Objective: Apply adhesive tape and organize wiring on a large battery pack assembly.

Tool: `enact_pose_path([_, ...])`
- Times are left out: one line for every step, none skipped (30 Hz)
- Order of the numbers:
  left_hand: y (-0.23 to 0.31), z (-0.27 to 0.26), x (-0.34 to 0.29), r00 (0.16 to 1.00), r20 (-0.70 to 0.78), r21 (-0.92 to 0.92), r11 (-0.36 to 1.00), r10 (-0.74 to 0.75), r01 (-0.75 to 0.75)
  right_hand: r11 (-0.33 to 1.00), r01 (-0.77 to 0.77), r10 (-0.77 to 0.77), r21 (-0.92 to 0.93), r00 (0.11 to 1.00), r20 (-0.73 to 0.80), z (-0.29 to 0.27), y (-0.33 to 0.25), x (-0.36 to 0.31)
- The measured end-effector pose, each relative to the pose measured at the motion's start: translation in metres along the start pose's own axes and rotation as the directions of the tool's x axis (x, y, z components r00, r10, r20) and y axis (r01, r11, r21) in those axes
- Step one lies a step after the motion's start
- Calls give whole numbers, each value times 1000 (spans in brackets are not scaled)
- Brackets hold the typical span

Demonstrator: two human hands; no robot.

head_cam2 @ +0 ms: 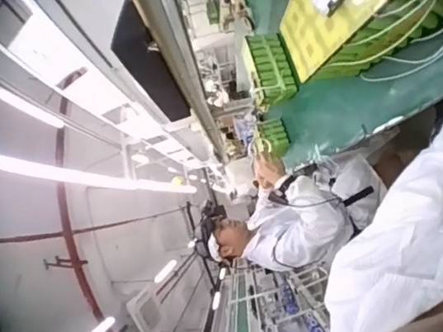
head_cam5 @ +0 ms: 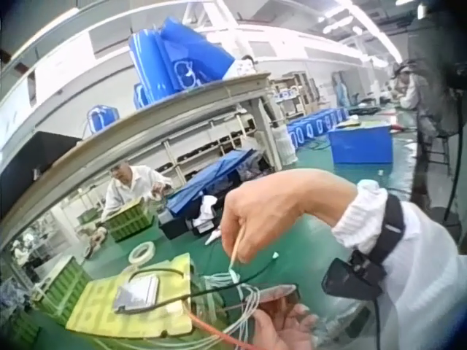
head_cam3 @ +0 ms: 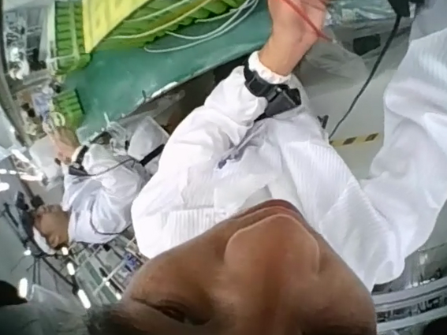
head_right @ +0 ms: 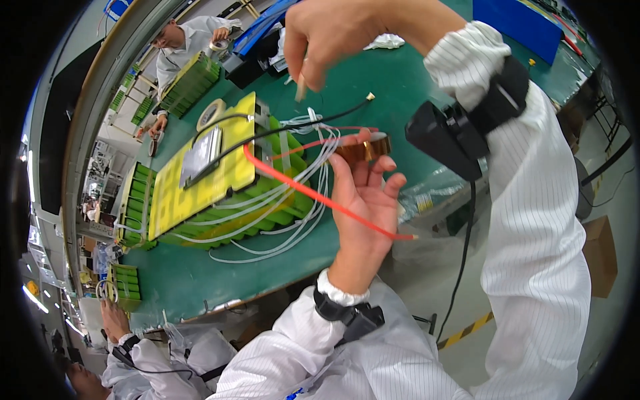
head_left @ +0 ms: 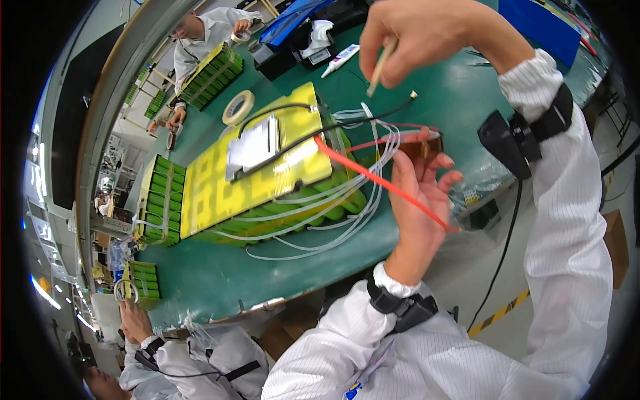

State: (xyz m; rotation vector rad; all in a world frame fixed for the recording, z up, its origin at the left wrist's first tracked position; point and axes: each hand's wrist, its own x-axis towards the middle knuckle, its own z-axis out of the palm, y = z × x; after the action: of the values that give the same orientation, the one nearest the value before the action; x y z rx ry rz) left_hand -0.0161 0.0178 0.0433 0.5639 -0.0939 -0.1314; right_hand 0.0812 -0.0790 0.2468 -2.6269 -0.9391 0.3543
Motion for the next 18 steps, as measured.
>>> enact_pose_path([-1,-1,1,1000,-3,-11,1000,-8,8,996,-59,64,-60,995,83,-3,-3,-1])
enact_pose_path([1,-3,0,1000,-13,-15,1000,-8,7,999,45,-48,19,980,194,-2,8,7])
enact_pose_path([2,-5,0,1000,-18,3,1000,-7,7,994,52,-69,93,979,191,-3,5,3])
enact_pose_path([3,-6,1,1000,-27,13,1000,1,-1,984,60,-92,167,978,189,-3,1,-2])
enact_pose_path([1,-5,0,1000,-25,-6,1000,-8,8,943,178,-219,280,968,122,-3,12,-9])
enact_pose_path([-3,-1,-2,999,-18,-40,999,-32,31,883,276,-316,379,947,48,-5,18,-18])
enact_pose_path([-7,1,-3,999,2,-53,998,-43,43,887,261,-303,380,951,55,-8,22,-22])
enact_pose_path([-7,1,-1,999,-11,-45,998,-40,40,797,266,-368,543,926,86,-8,24,-21])
enact_pose_path([-7,0,-1,999,-4,-37,999,-32,32,681,248,-436,689,894,109,-6,27,-17])
enact_pose_path([-2,-3,0,1000,-1,-23,1000,-12,12,668,260,-457,697,883,109,-4,-23,7])
enact_pose_path([-4,-6,0,1000,-4,-41,999,-14,14,680,265,-443,684,892,94,-1,-76,28])
enact_pose_path([-4,-7,1,1000,-19,-49,999,-14,13,691,271,-431,670,899,82,3,-79,34])
enact_pose_path([-2,-9,1,1000,-2,-36,999,-16,16,697,285,-430,658,900,67,7,-84,40])
enact_pose_path([-3,-8,1,1000,21,-31,999,-18,18,710,294,-425,640,904,56,11,-89,43])
enact_pose_path([-3,-7,1,1000,10,-41,999,-8,8,724,303,-419,619,907,46,14,-94,46])
enact_pose_path([-4,-5,1,999,25,-37,999,-25,26,739,312,-413,597,910,36,17,-100,48])
enact_pose_path([-5,-5,1,998,39,-34,999,-41,42,754,319,-407,574,913,27,22,-105,51])
enact_pose_path([-5,-3,2,999,31,-49,998,-31,33,770,325,-400,550,916,19,26,-109,53])
